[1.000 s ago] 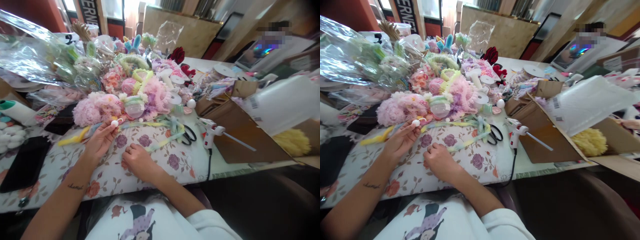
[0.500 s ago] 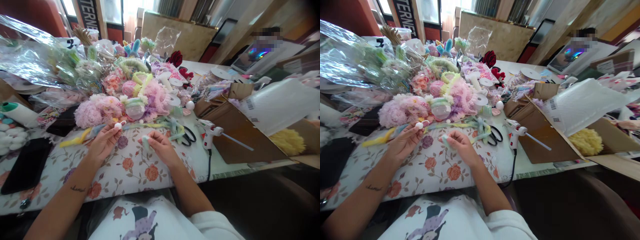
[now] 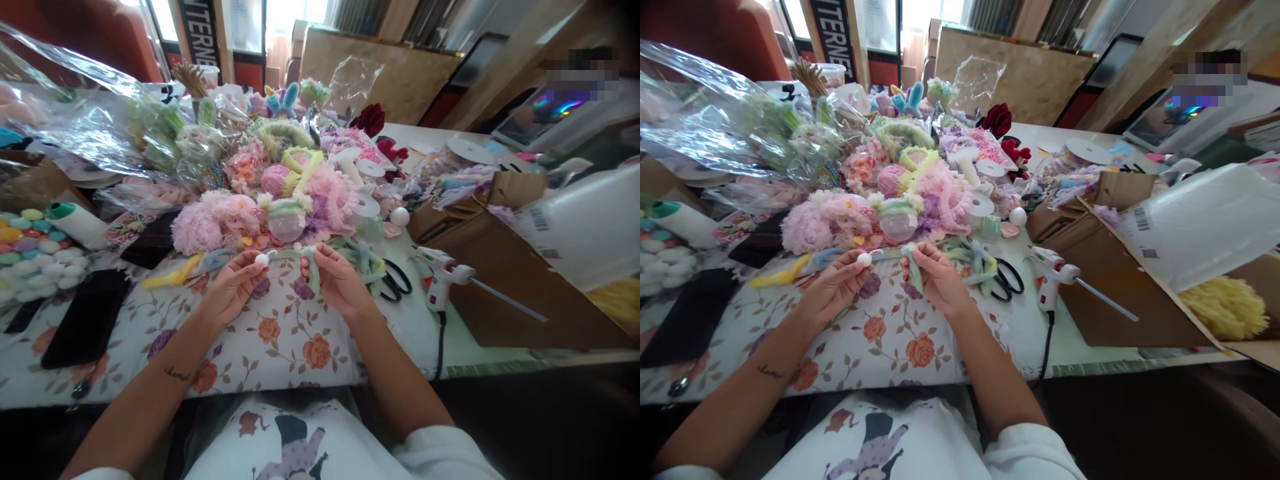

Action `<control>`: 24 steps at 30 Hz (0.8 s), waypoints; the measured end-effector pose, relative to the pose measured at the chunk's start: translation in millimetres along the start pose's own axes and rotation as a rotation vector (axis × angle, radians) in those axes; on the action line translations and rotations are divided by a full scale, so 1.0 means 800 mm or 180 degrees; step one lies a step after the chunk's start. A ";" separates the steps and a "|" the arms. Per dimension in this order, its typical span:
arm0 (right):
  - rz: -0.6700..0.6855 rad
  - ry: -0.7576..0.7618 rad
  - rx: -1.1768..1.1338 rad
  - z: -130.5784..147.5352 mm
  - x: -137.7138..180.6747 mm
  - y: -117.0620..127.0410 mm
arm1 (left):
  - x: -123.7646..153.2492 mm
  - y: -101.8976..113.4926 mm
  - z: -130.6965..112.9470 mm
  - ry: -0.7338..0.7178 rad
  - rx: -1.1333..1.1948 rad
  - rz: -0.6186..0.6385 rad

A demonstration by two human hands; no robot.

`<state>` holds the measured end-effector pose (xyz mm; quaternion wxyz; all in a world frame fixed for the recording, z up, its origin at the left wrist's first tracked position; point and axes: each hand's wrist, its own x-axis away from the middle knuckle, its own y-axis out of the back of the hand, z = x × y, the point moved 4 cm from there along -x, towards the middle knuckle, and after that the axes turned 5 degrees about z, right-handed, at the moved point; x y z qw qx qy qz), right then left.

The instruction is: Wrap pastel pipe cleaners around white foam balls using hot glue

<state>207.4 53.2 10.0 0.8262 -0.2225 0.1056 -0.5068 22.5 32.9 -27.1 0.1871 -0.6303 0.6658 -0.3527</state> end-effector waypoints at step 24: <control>-0.0070 0.1065 0.1458 -0.032 0.004 -0.010 | 0.017 -0.025 -0.007 -0.0962 -0.1804 0.0326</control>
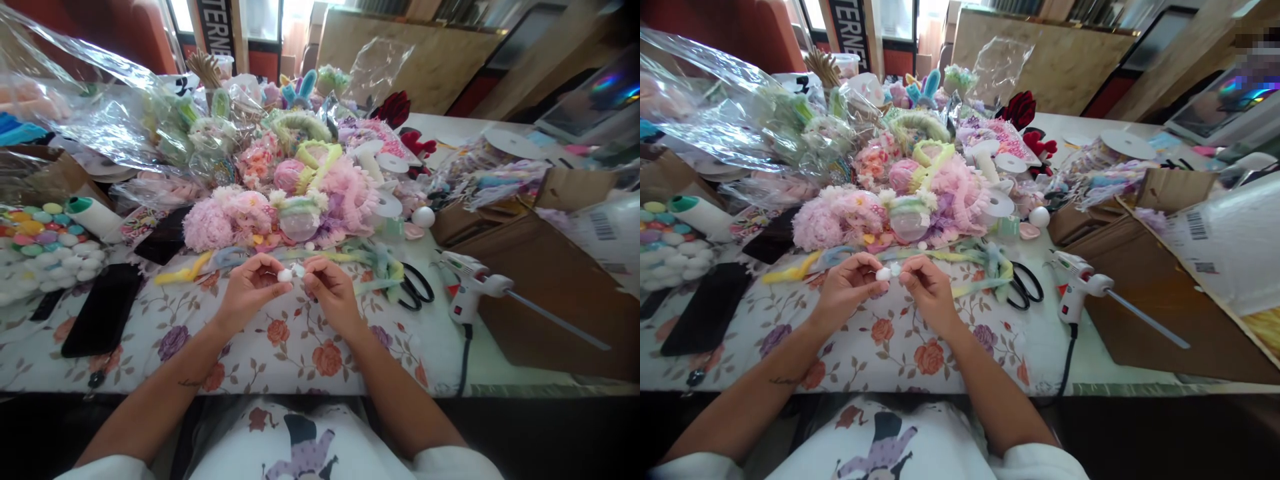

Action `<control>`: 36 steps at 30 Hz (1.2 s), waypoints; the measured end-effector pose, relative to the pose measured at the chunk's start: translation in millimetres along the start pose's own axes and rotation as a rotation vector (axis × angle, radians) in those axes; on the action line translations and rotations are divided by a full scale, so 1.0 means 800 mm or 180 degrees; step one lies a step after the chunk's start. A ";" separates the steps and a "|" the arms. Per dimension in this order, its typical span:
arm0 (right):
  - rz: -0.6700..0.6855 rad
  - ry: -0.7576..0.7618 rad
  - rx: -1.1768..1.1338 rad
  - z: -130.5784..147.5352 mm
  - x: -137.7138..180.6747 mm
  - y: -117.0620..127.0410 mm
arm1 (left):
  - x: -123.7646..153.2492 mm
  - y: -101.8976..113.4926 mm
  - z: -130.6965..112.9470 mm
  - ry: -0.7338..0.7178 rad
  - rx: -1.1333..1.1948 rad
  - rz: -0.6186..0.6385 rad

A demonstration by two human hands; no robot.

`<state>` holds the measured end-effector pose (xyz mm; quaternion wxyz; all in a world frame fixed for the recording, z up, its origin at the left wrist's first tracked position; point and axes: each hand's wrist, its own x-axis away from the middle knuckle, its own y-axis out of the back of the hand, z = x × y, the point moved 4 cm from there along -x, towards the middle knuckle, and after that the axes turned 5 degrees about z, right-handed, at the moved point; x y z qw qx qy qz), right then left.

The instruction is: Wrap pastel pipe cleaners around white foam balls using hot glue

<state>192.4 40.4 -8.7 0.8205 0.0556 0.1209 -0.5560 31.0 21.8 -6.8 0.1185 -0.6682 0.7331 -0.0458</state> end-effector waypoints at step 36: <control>-0.0262 0.0643 0.1190 0.020 0.003 -0.006 | -0.001 0.000 0.000 -0.0338 -0.0230 0.0344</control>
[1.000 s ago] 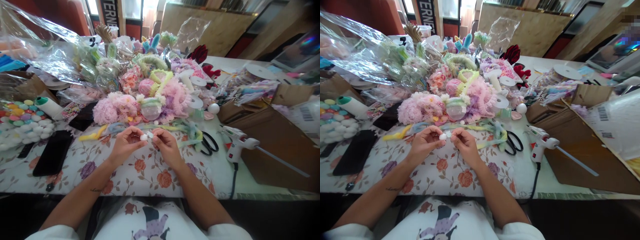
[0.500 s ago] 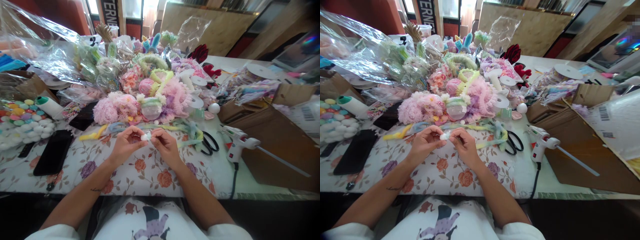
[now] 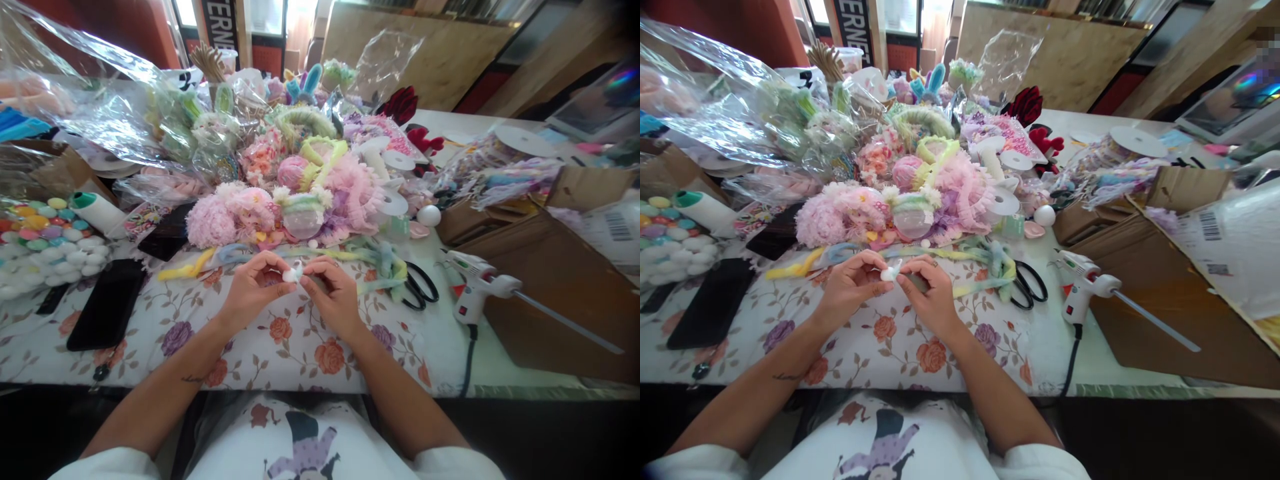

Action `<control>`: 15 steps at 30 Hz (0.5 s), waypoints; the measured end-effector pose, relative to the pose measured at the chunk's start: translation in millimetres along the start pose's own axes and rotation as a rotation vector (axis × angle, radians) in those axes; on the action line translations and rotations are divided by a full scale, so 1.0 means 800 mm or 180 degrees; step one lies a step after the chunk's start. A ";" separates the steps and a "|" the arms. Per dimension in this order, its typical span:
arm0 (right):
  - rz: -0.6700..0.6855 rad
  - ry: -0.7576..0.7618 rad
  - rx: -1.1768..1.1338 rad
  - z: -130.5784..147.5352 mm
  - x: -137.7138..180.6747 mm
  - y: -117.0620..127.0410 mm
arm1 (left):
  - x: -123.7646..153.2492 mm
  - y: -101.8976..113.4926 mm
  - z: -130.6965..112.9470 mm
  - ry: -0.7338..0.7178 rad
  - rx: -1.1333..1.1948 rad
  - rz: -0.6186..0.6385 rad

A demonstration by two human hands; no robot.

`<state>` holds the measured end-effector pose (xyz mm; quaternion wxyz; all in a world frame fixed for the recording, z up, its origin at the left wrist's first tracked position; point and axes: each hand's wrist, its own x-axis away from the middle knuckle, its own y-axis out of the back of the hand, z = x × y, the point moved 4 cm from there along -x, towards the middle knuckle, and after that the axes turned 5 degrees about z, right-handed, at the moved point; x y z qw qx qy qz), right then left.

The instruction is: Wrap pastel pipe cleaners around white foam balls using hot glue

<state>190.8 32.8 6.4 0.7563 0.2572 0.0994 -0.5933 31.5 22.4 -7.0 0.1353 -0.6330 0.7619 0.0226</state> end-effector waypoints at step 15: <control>-0.0104 0.0139 0.0256 0.001 0.003 0.000 | 0.000 0.002 0.003 -0.0067 -0.0174 -0.0143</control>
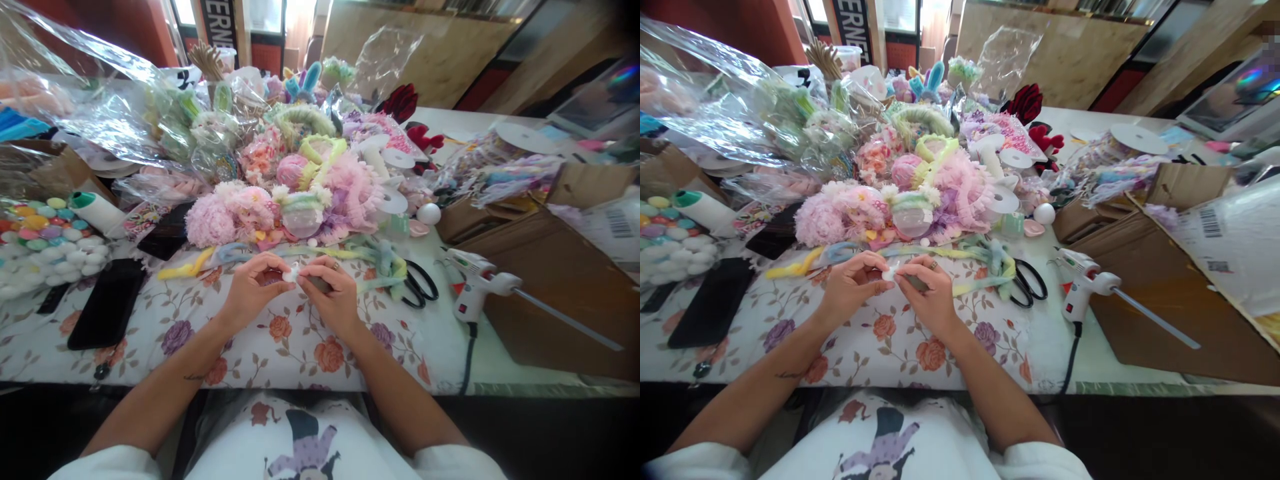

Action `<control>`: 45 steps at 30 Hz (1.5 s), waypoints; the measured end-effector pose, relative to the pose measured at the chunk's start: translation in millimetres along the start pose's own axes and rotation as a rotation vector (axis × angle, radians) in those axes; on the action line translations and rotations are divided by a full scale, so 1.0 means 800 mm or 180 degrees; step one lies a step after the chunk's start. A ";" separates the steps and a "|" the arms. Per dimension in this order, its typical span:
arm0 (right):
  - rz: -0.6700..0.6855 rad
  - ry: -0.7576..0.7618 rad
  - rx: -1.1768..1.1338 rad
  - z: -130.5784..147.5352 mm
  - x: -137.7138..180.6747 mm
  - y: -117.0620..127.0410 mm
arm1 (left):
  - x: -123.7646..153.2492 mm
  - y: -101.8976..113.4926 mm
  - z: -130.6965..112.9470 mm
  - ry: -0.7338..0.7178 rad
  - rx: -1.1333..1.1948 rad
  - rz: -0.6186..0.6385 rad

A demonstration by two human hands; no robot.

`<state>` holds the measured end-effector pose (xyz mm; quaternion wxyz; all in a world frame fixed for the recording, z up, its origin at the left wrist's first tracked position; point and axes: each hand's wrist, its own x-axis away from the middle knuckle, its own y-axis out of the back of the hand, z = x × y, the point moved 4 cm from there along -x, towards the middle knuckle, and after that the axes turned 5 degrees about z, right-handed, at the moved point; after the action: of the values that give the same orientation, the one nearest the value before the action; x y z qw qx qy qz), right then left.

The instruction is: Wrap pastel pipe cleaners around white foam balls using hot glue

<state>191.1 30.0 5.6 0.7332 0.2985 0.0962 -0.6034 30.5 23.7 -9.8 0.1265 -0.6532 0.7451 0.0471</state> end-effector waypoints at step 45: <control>-0.0097 0.0543 0.0737 0.010 0.012 -0.007 | -0.001 -0.004 0.011 0.1098 0.1057 0.0057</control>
<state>186.8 17.1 5.2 0.6738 0.4299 0.0925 -0.5939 34.7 26.4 -18.0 0.1026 -0.6152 0.7589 -0.1872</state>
